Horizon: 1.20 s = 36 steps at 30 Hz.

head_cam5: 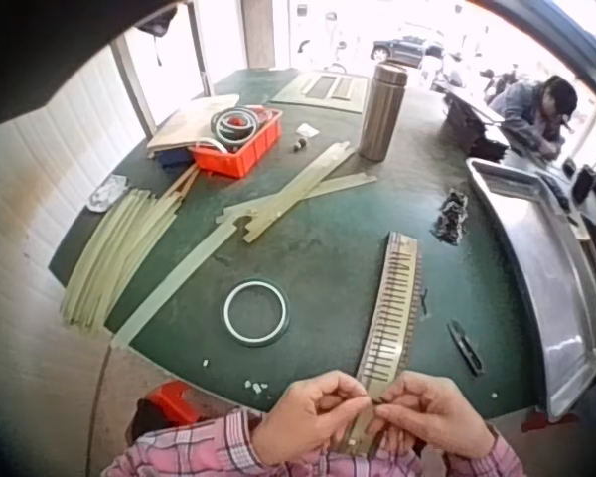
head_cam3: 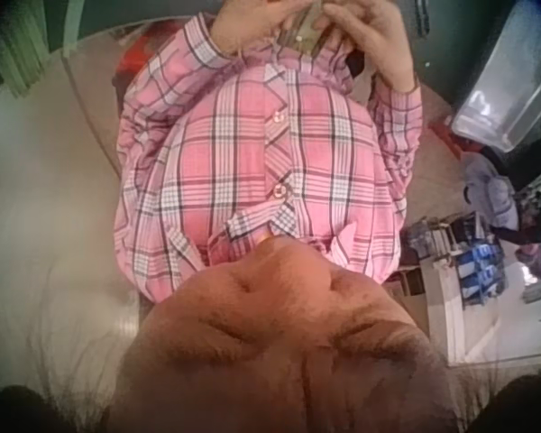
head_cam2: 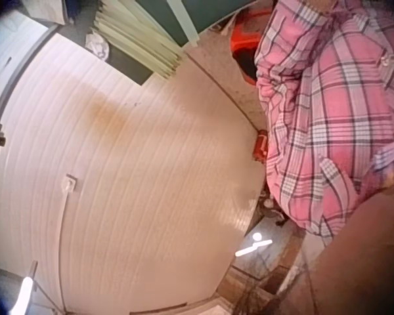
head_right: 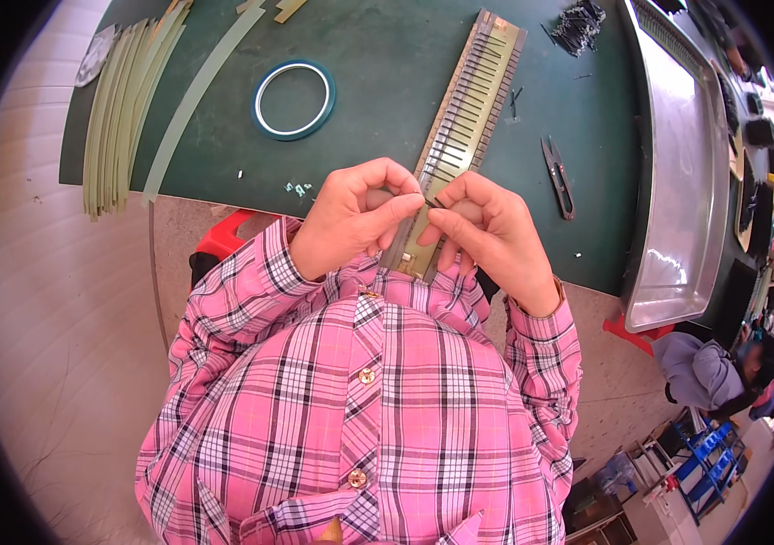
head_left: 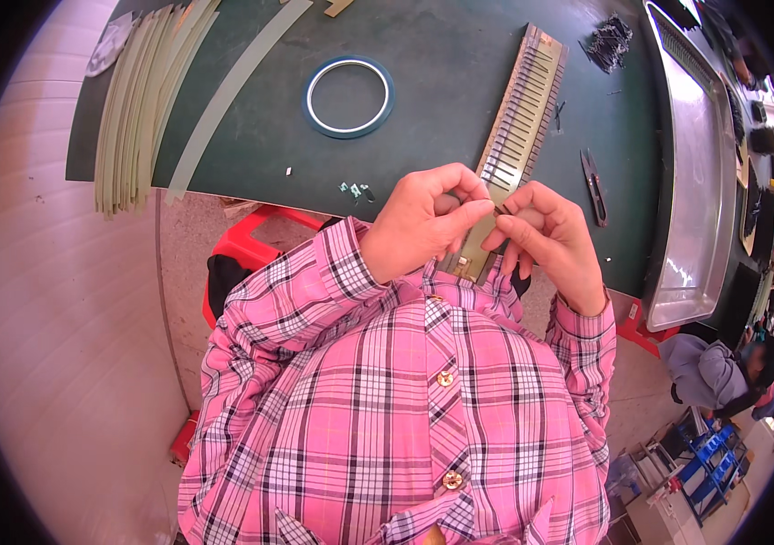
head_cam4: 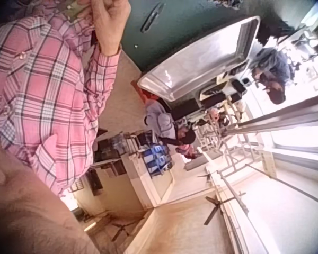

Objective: Manually inserting small electronic components into a guided strip assembly on a production line.

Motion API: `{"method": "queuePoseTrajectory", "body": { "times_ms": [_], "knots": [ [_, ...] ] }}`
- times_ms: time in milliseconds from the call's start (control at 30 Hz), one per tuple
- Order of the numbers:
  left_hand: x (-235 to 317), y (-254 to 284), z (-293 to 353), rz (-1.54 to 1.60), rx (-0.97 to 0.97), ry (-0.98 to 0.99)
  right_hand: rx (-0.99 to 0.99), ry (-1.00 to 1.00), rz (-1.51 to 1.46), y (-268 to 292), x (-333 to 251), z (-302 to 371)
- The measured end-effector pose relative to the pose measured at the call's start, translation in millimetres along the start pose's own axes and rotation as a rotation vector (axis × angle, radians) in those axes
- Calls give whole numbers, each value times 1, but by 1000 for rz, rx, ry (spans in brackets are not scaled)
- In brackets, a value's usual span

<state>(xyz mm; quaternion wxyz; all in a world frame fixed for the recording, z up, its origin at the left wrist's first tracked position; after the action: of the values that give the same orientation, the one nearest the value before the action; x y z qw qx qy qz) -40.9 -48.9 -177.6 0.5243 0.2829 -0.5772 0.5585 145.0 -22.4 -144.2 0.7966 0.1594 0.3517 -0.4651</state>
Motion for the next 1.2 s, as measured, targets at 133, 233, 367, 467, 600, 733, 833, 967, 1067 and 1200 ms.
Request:
{"method": "queuePoseTrajectory", "body": {
  "times_ms": [133, 233, 367, 467, 600, 733, 833, 967, 1067, 1200],
  "knots": [
    [3, -1, 3, 33, 70, 52, -7, 22, -32, 0, 3, -3],
    [-5, 0, 3, 40, 93, 63, 8, 28, -48, 0, 7, -8],
    [-8, -1, 0, -87, 128, 28, 61, 14, -56, -2, 10, -15],
    [-12, 0, -2, -315, 139, -126, 142, 36, 0, -1, 10, -20],
    [-20, 2, -2, -699, 132, -438, 230, 14, 88, 2, 9, -23],
    [-21, 3, 0, -841, 126, -547, 247, 26, 118, 4, 8, -25],
    [-20, 2, 2, -883, 115, -586, 257, 33, 119, 3, 10, -26],
    [-20, 1, 1, -969, 79, -615, 263, 32, 111, 4, 11, -28],
    [-24, -1, 1, -1060, 28, -693, 264, 33, 112, 4, 12, -28],
    [-23, -7, 0, -1247, -48, -742, 254, 28, 122, 7, 14, -29]
  ]
}}
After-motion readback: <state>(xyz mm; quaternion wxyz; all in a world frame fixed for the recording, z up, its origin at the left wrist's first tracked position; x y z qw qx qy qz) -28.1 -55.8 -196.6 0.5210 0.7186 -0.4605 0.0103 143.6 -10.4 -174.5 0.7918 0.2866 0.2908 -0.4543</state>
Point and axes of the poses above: each hand's wrist, its own z-axis away from the middle knuckle, its own y-axis out of the back of the hand, x = y × z, the point moved 1 cm from there along -z, towards the middle knuckle, and after that the axes turned 14 degrees about -y, right-handed, at the moved point
